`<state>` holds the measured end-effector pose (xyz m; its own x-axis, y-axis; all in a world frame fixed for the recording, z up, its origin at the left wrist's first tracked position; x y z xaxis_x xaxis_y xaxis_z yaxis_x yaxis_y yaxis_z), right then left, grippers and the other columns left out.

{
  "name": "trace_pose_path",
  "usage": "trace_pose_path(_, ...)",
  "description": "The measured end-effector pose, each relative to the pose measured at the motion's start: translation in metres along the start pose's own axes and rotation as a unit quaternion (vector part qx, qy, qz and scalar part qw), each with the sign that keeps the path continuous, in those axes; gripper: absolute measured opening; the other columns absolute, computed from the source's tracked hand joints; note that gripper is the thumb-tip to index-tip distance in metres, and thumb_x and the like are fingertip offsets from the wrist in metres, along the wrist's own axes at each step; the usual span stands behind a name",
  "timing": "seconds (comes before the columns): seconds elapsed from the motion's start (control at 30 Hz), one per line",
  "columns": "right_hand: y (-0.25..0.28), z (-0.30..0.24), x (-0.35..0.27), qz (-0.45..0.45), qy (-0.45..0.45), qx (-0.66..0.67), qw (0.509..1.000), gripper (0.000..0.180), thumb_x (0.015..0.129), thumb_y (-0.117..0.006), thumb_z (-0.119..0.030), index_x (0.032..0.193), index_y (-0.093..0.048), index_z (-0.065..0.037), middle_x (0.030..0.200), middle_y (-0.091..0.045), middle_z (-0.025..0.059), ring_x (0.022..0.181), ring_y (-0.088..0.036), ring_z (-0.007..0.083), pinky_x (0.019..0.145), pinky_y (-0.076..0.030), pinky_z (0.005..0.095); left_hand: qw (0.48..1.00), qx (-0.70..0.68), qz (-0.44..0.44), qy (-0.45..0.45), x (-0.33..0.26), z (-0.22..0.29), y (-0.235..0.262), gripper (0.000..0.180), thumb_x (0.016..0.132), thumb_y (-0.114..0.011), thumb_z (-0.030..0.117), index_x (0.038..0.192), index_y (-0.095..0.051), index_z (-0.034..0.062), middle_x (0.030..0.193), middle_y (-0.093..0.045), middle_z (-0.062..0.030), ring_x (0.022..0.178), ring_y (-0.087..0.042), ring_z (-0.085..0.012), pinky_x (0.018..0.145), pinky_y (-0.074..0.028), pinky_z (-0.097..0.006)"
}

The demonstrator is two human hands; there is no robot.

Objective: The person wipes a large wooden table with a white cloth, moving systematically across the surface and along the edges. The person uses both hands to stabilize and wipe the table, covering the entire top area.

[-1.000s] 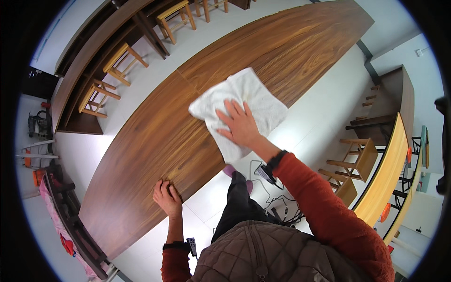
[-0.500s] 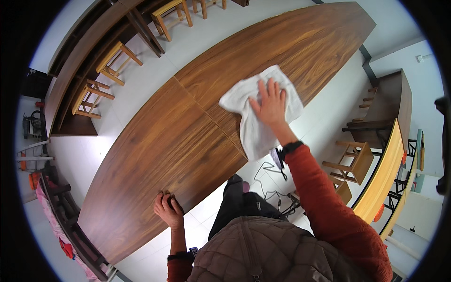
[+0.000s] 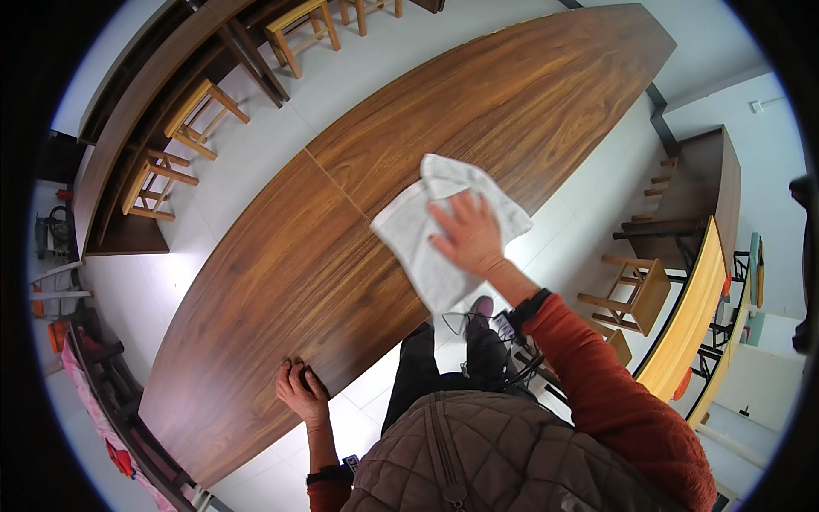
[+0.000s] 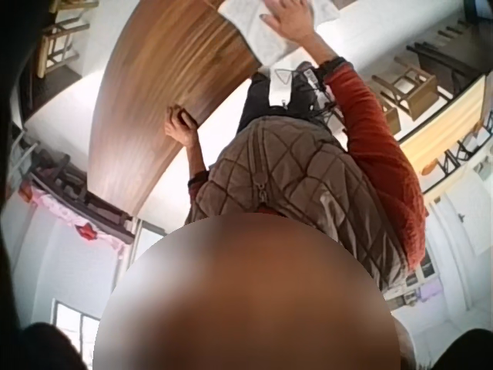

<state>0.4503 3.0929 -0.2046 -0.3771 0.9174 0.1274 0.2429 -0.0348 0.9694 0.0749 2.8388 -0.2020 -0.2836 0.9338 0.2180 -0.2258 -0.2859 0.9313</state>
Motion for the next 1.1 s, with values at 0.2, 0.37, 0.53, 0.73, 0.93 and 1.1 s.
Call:
trace_pose_path(0.2,0.022,0.126,0.063,0.095,-0.126,-0.055,0.986,0.061,0.094,-0.051,-0.049,0.145,-0.044,-0.017,0.151,-0.035,0.02,0.14,-0.031,0.0406,0.113,-0.019,0.0607,0.996,-0.054,0.028,0.063,0.008,0.033,0.009,0.031,0.089,-0.061,0.009,0.119,-0.058,0.005,0.129,-0.053,-0.0172,0.12,-0.049,-0.0366,0.102,-0.038,-0.046)
trace_pose_path(0.37,-0.003,0.064,0.079,0.049,-0.048,-0.095,0.993,0.072,0.09,-0.049,-0.061,0.147,-0.04,-0.018,0.155,-0.03,0.0166,0.141,-0.03,0.037,0.112,-0.018,0.0628,0.991,-0.124,0.023,-0.041,0.038,0.136,-0.012,0.016,0.089,-0.063,0.009,0.104,-0.066,0.0059,0.115,-0.059,-0.0131,0.112,-0.053,-0.0345,0.098,-0.04,-0.045)
trace_pose_path(0.53,0.006,0.006,-0.005,0.024,0.077,0.065,0.995,0.073,0.087,-0.057,-0.058,0.142,-0.044,-0.012,0.149,-0.036,0.0205,0.138,-0.033,0.0394,0.112,-0.025,0.0569,0.973,-0.194,-0.028,-0.12,0.078,0.228,-0.059,0.014,0.091,-0.061,0.01,0.103,-0.067,0.0067,0.112,-0.059,-0.0114,0.108,-0.053,-0.0329,0.092,-0.04,-0.044)
trace_pose_path(0.73,0.029,0.168,0.002,0.024,-0.125,-0.021,0.992,0.066,0.092,-0.055,-0.05,0.144,-0.043,-0.011,0.149,-0.036,0.022,0.138,-0.033,0.0407,0.112,-0.024,0.0567,0.991,-0.118,0.01,-0.067,0.089,0.256,-0.085,0.022,0.094,-0.056,0.019,0.112,-0.064,0.009,0.12,-0.056,-0.0105,0.114,-0.051,-0.0328,0.099,-0.035,-0.046)
trace_pose_path(0.93,0.035,0.234,0.077,0.051,-0.156,-0.071,0.984,0.075,0.091,-0.049,-0.06,0.148,-0.037,-0.012,0.154,-0.03,0.0224,0.142,-0.028,0.0403,0.113,-0.019,0.0601,0.994,-0.087,0.017,-0.066,0.082,0.253,-0.092,0.024,0.094,-0.057,0.021,0.115,-0.063,0.0093,0.124,-0.055,-0.0115,0.116,-0.05,-0.0331,0.1,-0.034,-0.047)
trace_pose_path(1.1,0.02,0.127,0.059,0.073,0.032,0.036,0.996,0.085,0.083,-0.055,-0.068,0.146,-0.041,-0.013,0.155,-0.03,0.0203,0.142,-0.028,0.0394,0.115,-0.017,0.0594,0.995,-0.068,0.016,-0.071,0.083,0.255,-0.089,0.024,0.093,-0.058,0.02,0.114,-0.062,0.009,0.123,-0.056,-0.0118,0.115,-0.05,-0.034,0.099,-0.035,-0.047)
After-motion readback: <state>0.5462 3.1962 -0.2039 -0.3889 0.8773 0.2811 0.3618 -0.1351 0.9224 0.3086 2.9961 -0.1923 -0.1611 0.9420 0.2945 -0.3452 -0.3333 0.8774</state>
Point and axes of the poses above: each hand's wrist, its own x-axis towards the middle knuckle, its own y-axis out of the back of the hand, z = x × y, the point moved 9 cm from there along x, towards the middle knuckle
